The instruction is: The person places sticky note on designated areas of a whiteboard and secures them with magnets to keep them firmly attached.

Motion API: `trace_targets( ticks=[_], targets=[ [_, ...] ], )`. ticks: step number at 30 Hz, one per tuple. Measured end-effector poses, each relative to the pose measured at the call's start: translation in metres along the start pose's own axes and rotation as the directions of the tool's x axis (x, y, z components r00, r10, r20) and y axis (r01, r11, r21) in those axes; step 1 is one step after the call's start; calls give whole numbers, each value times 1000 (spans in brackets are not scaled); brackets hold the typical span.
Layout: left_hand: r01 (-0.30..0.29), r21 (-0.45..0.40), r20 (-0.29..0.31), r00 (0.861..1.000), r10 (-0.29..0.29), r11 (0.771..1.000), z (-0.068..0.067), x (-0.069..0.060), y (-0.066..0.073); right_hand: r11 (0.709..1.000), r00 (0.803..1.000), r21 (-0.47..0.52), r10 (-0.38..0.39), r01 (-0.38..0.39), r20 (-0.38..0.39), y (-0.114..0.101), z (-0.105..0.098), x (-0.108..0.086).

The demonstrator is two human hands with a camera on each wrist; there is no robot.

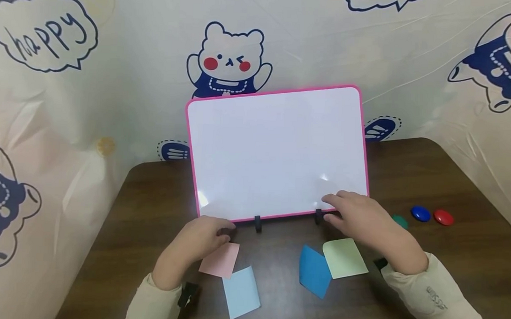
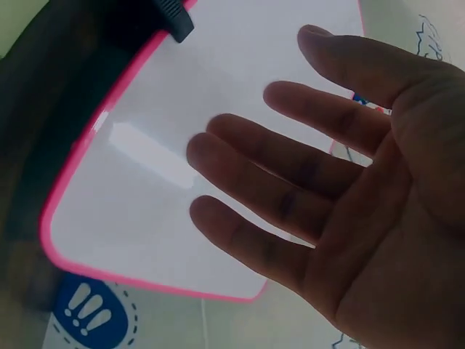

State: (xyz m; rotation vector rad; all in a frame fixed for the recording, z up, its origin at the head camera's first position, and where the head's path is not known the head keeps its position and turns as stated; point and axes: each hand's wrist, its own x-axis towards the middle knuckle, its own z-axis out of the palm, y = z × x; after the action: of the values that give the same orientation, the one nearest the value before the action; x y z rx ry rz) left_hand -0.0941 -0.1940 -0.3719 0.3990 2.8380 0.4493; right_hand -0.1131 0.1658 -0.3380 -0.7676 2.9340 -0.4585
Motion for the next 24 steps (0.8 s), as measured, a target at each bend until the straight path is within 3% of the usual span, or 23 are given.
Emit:
trace_targets(
  ticks=[7, 14, 20, 24],
  targets=[
    [13, 10, 32, 999, -13, 1000, 2, 1, -4, 993, 980, 36, 108, -115, 166, 27, -9, -4],
    [67, -8, 66, 996, -67, 998, 6, -1, -8, 981, 960, 47, 176, -190, 220, 51, -17, -4],
    [123, -39, 89, 989, -119, 992, 2, -4, -7, 959, 921, 18, 266, -283, 285, 71, -15, -9],
    [127, -21, 90, 988, -125, 992, -1, -4, -6, 945, 900, -8, 315, -328, 303, 84, -12, -12]
  ],
)
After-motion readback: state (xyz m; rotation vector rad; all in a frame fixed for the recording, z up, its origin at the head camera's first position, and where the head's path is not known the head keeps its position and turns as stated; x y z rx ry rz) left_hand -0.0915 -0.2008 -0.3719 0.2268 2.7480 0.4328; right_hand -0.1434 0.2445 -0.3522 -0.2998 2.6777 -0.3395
